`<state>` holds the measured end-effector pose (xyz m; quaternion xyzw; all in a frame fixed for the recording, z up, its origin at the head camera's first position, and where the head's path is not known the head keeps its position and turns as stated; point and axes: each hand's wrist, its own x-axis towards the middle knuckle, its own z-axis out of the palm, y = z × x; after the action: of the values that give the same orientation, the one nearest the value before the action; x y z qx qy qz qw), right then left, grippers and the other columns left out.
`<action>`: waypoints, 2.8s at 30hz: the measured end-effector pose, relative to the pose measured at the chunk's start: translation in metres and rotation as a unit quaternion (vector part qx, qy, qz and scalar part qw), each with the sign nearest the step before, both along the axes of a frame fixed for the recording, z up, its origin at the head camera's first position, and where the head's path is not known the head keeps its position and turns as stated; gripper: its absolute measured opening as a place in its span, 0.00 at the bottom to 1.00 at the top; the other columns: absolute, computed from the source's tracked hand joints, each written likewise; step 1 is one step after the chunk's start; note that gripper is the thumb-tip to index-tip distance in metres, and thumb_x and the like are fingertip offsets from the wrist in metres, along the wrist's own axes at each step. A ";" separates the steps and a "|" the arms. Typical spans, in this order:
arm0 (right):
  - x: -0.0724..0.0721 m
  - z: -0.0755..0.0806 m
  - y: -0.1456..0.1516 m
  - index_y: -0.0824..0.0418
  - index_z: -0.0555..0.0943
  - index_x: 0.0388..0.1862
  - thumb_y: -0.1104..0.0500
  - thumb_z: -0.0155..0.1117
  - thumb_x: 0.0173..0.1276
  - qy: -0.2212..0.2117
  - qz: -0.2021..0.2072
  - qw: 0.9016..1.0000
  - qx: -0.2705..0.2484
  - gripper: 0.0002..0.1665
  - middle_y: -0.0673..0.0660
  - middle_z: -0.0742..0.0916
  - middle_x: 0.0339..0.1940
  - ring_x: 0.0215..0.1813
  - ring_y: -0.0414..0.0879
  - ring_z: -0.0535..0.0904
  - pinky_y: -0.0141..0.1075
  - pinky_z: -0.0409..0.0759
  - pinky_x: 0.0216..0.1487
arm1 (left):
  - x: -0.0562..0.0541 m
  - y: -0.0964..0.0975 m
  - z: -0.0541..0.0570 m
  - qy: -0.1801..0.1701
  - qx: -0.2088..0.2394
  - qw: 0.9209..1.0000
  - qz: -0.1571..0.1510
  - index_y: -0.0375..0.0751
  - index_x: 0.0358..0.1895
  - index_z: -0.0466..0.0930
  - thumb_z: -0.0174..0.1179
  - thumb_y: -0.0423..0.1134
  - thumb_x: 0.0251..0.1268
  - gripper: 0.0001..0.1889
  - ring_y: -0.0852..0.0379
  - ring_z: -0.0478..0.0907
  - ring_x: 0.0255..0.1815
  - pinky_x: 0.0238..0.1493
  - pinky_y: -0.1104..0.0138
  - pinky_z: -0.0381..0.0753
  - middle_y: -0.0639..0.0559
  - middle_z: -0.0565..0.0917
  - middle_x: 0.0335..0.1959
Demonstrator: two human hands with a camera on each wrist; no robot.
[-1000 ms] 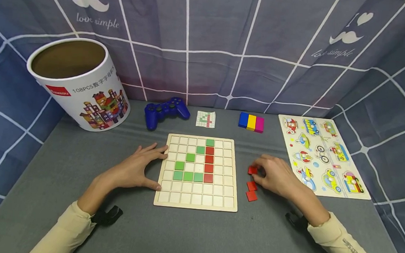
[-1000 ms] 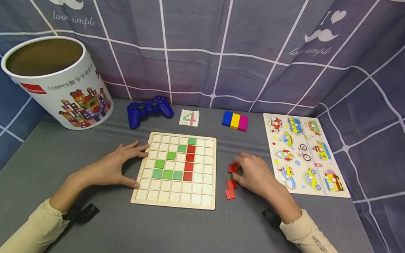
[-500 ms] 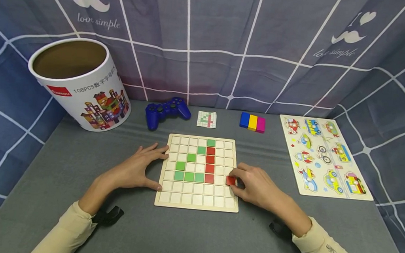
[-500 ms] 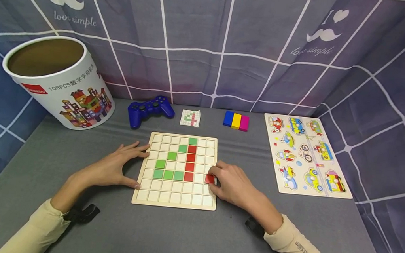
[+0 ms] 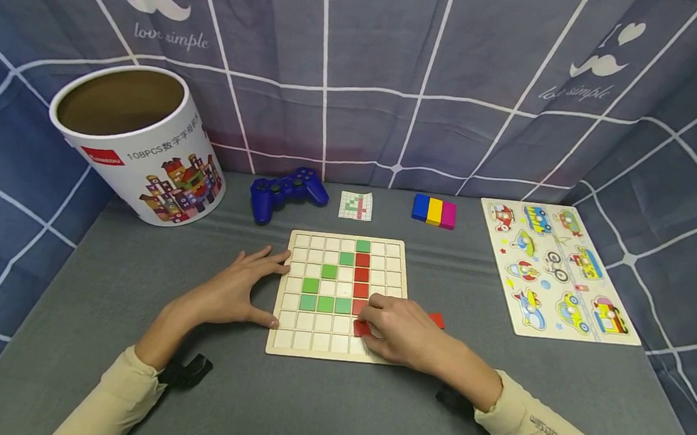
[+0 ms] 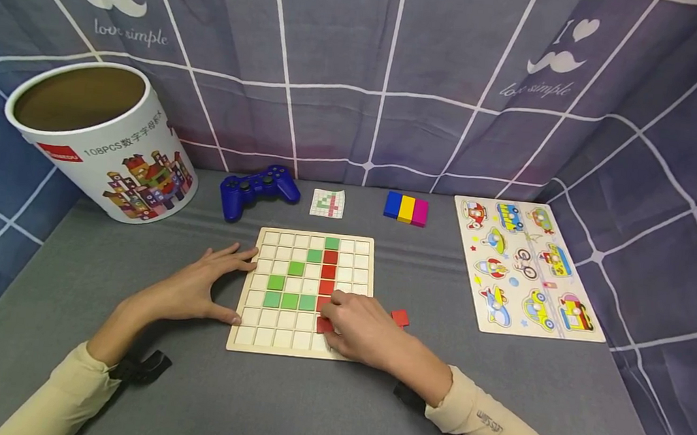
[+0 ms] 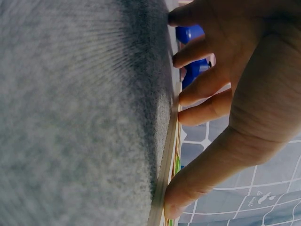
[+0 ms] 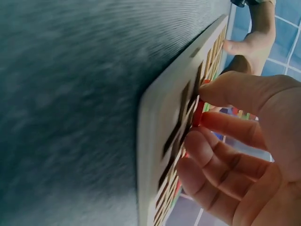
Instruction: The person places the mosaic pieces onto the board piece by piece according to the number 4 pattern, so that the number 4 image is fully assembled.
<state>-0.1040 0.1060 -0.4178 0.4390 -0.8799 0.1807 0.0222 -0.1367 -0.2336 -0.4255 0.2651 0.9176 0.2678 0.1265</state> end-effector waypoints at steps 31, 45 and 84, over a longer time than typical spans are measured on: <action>-0.009 0.021 0.063 0.58 0.86 0.42 0.55 0.81 0.54 -0.053 -0.119 0.991 0.029 0.17 0.48 0.83 0.35 0.30 0.38 0.76 0.33 0.75 0.29 | -0.001 0.001 -0.002 0.008 0.007 1.000 -0.002 0.42 0.69 0.73 0.81 0.58 0.39 0.50 0.38 0.45 0.79 0.70 0.30 0.38 0.51 0.58 0.79; -0.008 0.010 0.099 0.57 0.87 0.43 0.69 0.76 0.50 -0.061 -0.130 0.988 0.054 0.19 0.46 0.81 0.34 0.30 0.38 0.73 0.35 0.75 0.29 | 0.000 0.001 -0.001 0.000 -0.003 1.000 0.002 0.43 0.70 0.72 0.81 0.58 0.40 0.50 0.40 0.45 0.80 0.71 0.32 0.37 0.54 0.56 0.80; 0.022 0.003 0.000 0.54 0.85 0.35 0.63 0.76 0.57 -0.002 0.019 1.000 0.002 0.08 0.45 0.80 0.32 0.31 0.37 0.74 0.30 0.77 0.30 | -0.001 -0.001 -0.002 0.007 -0.003 1.000 -0.001 0.42 0.70 0.72 0.80 0.60 0.39 0.50 0.39 0.45 0.80 0.70 0.30 0.38 0.52 0.57 0.80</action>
<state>-0.0822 0.1059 -0.4146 0.4555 -0.8717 0.1799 0.0163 -0.1377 -0.2343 -0.4270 0.2679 0.9189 0.2632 0.1211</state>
